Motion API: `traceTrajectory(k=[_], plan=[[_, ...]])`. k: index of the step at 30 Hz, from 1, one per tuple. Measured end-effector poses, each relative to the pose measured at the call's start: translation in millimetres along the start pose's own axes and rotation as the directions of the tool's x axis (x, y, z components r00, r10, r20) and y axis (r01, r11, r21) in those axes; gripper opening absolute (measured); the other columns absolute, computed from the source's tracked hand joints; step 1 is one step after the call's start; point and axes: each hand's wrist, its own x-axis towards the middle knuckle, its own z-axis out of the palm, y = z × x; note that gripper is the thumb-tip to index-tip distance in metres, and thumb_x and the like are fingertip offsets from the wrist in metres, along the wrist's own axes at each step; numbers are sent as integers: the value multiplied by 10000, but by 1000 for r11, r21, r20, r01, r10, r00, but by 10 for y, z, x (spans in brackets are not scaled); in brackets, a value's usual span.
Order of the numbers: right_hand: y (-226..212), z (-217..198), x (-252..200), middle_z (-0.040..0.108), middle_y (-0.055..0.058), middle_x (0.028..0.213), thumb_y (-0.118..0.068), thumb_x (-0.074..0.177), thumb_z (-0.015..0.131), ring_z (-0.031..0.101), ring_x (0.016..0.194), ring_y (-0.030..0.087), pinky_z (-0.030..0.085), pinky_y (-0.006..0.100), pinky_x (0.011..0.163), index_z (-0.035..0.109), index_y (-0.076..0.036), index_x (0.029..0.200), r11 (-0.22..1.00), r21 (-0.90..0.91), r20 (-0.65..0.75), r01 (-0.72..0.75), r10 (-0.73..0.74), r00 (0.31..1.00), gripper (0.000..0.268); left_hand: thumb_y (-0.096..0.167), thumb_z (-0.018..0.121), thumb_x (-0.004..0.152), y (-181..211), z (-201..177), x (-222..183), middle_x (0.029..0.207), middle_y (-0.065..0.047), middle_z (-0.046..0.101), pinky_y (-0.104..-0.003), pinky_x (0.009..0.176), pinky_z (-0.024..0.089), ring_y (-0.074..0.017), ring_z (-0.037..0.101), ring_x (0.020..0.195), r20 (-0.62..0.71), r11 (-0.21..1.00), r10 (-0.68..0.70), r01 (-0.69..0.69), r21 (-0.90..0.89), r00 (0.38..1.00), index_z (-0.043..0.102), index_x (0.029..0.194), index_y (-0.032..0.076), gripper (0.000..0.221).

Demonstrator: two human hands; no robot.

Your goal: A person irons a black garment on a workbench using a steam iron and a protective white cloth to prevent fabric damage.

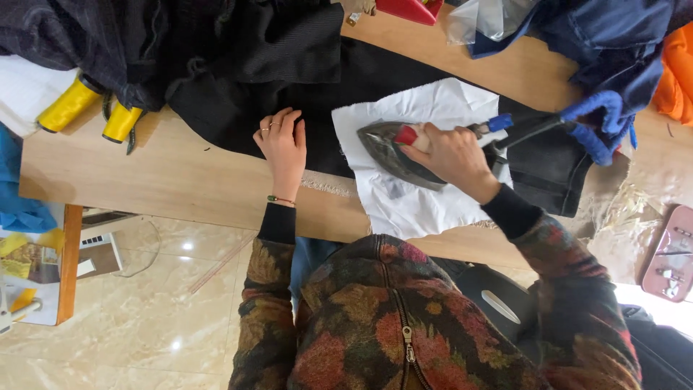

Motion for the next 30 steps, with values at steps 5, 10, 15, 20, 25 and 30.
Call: traceTrajectory(k=[5, 10, 15, 20, 25, 30], plan=[[258, -115, -255, 653, 120, 567, -642, 931, 675, 709, 609, 350, 553, 411, 651, 706, -94, 990, 999, -3, 63, -39, 39, 997, 552, 389, 666, 1001, 199, 104, 2, 1102, 61, 642, -375, 763, 407, -196, 570, 1012, 51, 999, 1, 2, -47, 999, 700, 1128, 283, 169], [252, -207, -324, 670, 121, 594, -661, 940, 656, 726, 655, 329, 558, 379, 686, 711, -109, 990, 995, 31, 125, -94, 90, 988, 558, 423, 708, 946, 490, 291, 113, 1075, 26, 587, -399, 755, 420, -229, 555, 1004, 117, 993, 20, -7, -114, 993, 683, 1111, 245, 244], [151, -141, -274, 656, 88, 560, -705, 919, 669, 707, 612, 287, 540, 329, 702, 705, -127, 975, 998, -24, 10, -63, 63, 998, 581, 309, 779, 893, 551, 243, 171, 925, 63, 542, -398, 821, 366, -196, 527, 958, 145, 993, 15, 3, -119, 989, 649, 845, 208, 172], [-127, -145, -49, 645, 64, 533, -711, 895, 696, 687, 555, 250, 522, 309, 695, 701, -143, 969, 1000, -21, -75, 12, -14, 997, 573, 303, 780, 893, 159, -19, 274, 905, 55, 507, -430, 808, 342, -210, 502, 933, 72, 997, -34, 29, 67, 997, 609, 853, 231, 190], [-441, -37, 320, 613, 28, 499, -744, 914, 645, 673, 504, 201, 518, 319, 669, 630, -165, 911, 994, -65, -174, 86, -96, 980, 579, 222, 832, 897, -77, -173, 377, 826, 64, 425, -398, 836, 318, -179, 492, 885, -72, 993, -12, 20, 113, 997, 544, 820, 201, 299], [-590, 98, 590, 591, 35, 456, -697, 923, 643, 668, 461, 203, 504, 314, 638, 629, -177, 866, 990, -63, -217, 123, -134, 967, 523, 249, 798, 900, -102, -120, 344, 837, 80, 495, -392, 811, 322, -169, 514, 882, -138, 993, -44, 59, 105, 989, 617, 889, 246, 182]])
